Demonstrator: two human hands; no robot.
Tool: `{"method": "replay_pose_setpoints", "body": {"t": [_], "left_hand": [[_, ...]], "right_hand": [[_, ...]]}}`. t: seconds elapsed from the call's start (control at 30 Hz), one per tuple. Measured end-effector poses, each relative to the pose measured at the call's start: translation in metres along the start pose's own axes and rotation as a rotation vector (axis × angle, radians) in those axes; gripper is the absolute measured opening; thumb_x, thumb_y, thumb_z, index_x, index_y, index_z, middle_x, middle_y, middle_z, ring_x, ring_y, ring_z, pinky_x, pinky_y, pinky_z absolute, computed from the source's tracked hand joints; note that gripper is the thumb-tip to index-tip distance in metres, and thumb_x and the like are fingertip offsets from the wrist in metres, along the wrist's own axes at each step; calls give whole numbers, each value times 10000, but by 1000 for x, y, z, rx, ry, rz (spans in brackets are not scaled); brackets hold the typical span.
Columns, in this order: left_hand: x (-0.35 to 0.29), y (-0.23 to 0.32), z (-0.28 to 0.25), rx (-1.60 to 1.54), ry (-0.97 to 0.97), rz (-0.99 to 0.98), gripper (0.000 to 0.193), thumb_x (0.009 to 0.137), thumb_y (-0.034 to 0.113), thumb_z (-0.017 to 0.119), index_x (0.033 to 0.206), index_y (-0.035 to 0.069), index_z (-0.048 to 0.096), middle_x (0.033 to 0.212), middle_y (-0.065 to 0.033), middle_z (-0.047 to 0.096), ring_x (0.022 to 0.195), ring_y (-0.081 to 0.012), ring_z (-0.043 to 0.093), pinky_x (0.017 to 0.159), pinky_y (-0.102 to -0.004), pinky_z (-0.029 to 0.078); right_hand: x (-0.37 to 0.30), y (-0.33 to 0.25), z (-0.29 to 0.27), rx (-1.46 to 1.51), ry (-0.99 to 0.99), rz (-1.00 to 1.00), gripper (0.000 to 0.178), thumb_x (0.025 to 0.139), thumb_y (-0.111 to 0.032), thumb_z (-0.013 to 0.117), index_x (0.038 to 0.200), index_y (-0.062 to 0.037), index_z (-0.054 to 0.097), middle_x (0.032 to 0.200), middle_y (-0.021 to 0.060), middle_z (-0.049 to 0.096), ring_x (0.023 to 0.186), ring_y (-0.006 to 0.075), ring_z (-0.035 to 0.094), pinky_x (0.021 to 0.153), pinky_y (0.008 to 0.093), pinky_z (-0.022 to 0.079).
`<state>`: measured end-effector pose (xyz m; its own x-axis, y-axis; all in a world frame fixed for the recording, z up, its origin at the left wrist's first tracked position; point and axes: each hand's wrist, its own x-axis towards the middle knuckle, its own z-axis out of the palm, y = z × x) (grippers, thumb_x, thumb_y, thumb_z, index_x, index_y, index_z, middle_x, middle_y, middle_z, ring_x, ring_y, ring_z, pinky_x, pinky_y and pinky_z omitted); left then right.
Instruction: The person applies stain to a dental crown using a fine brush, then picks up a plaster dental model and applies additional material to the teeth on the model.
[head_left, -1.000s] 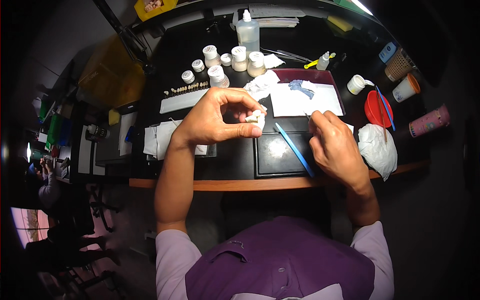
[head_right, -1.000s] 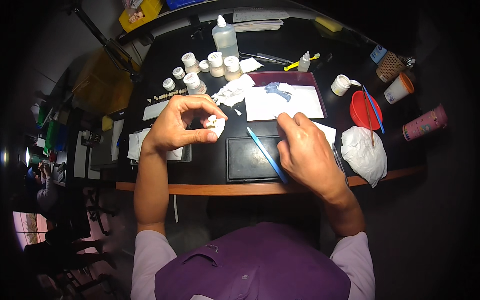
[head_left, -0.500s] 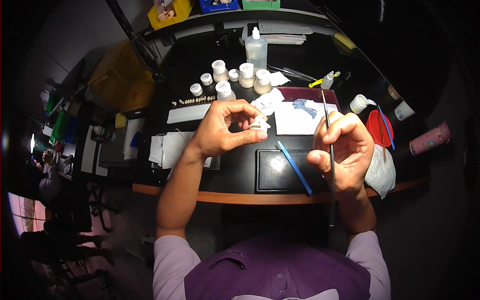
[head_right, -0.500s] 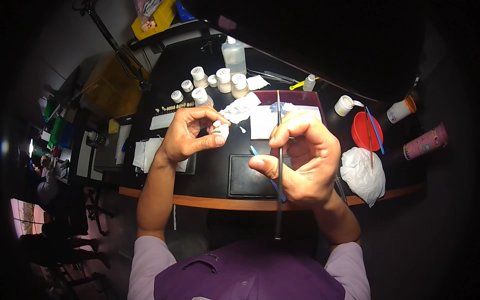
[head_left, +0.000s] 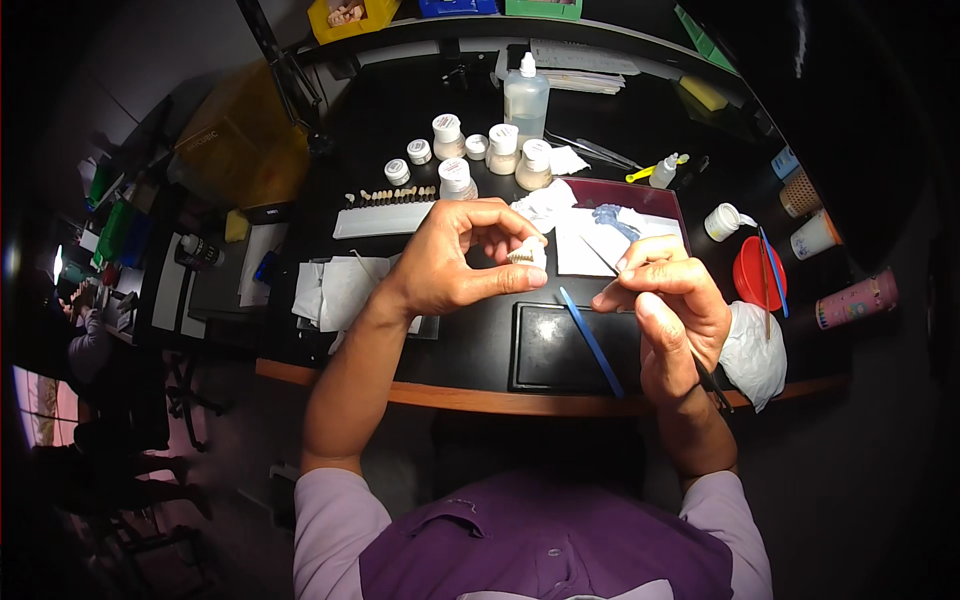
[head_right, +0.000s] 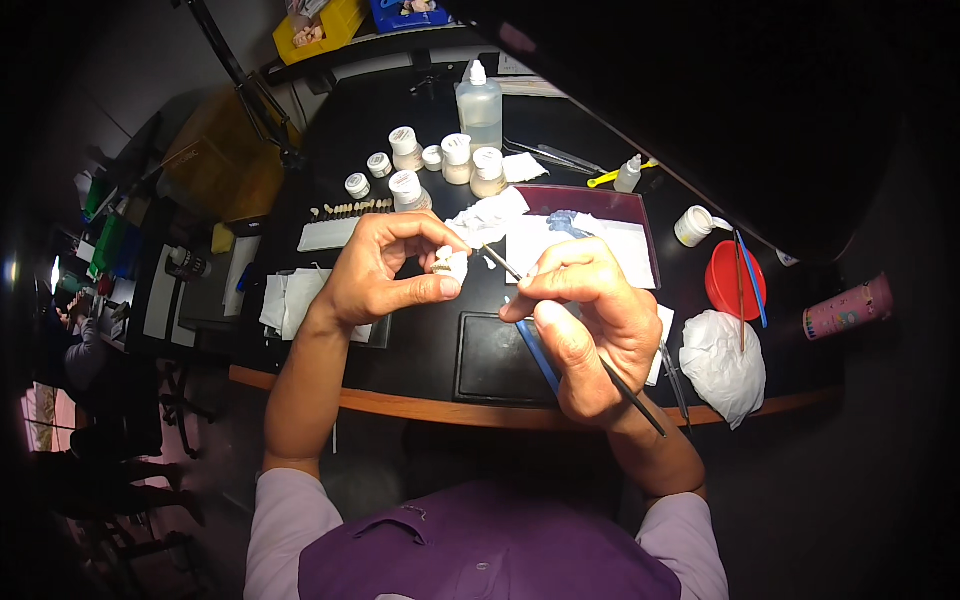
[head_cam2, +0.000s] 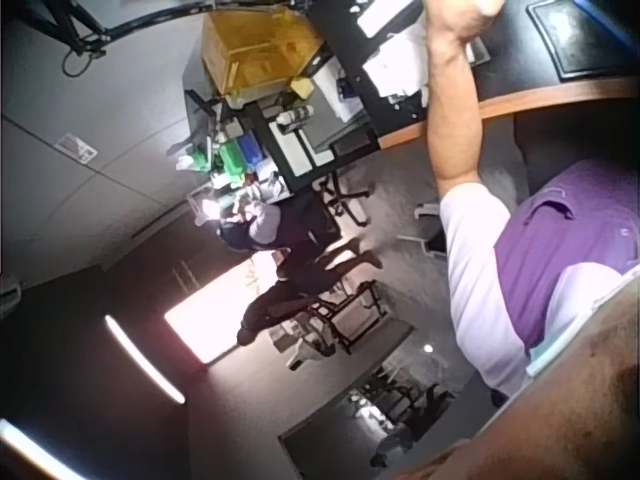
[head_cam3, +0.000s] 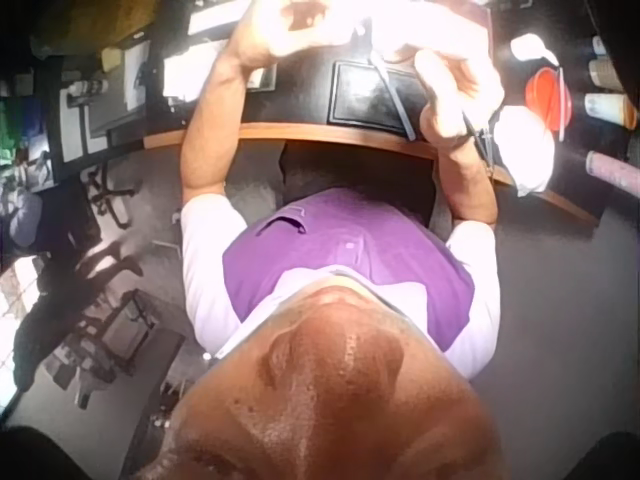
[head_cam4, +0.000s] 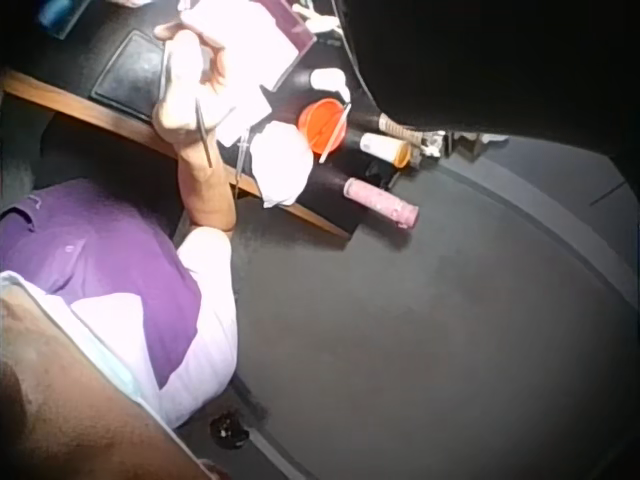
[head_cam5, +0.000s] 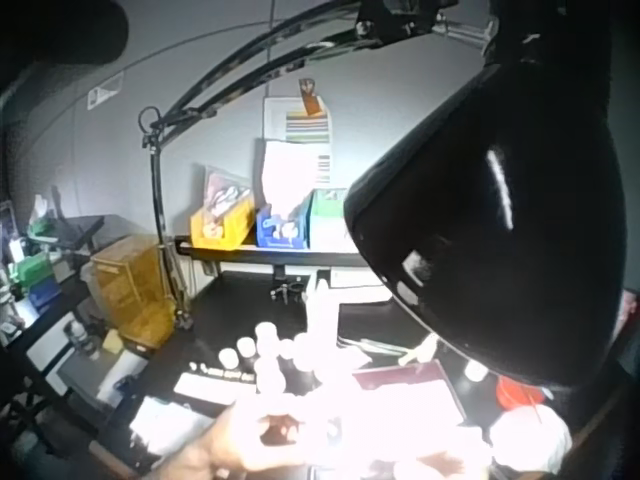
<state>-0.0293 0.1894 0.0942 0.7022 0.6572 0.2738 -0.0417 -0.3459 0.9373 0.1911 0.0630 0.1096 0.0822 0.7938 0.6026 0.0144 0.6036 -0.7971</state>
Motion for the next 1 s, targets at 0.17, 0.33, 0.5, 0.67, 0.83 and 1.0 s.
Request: {"method": "replay_pose_setpoints", "body": {"t": [0.17, 0.33, 0.5, 0.67, 0.83, 1.0], "left_hand": [[1, 1, 2, -26, -13, 2, 336, 775, 137, 875, 1050, -13, 754, 943, -34, 678, 844, -92, 554, 777, -254, 437], [1, 3, 2, -51, -30, -3, 342, 780, 132, 871, 1060, -22, 749, 957, -47, 682, 848, -95, 560, 780, -257, 447], [1, 1, 2, -58, -45, 17, 348, 783, 126, 869, 1063, -37, 743, 964, -59, 684, 846, -100, 567, 784, -269, 463], [1, 3, 3, -68, -80, 44, 363, 762, 106, 882, 1063, -40, 742, 961, -70, 684, 847, -110, 576, 797, -275, 469], [0, 1, 5, -50, -97, 77, 382, 742, 103, 895, 1062, -40, 745, 972, -86, 696, 850, -123, 586, 821, -283, 467], [0, 3, 4, -41, -117, 80, 381, 741, 113, 896, 1059, -38, 749, 991, -100, 713, 870, -134, 597, 846, -292, 471]], "right_hand": [[3, 1, -8, -99, -97, -78, 212, 836, -2, 579, 1008, 45, 694, 845, 139, 710, 946, 253, 676, 894, 376, 523], [-1, 2, 7, -77, -26, -81, 199, 838, -31, 606, 992, 46, 706, 837, 139, 734, 1001, 295, 678, 943, 395, 516], [2, 20, 9, -156, -57, -272, 178, 792, 50, 679, 968, 37, 698, 863, 139, 741, 1041, 326, 686, 966, 453, 515], [-3, 26, 18, -70, 10, -261, 172, 759, 100, 695, 909, 25, 655, 845, 139, 710, 1079, 369, 675, 899, 456, 581], [-6, 27, 20, -83, -2, -296, 194, 730, 146, 680, 842, 16, 588, 845, 146, 672, 1094, 374, 670, 898, 443, 629], [-5, 28, 18, -160, -37, -359, 213, 716, 149, 696, 832, 9, 584, 848, 147, 675, 1087, 378, 672, 881, 430, 636]]}}
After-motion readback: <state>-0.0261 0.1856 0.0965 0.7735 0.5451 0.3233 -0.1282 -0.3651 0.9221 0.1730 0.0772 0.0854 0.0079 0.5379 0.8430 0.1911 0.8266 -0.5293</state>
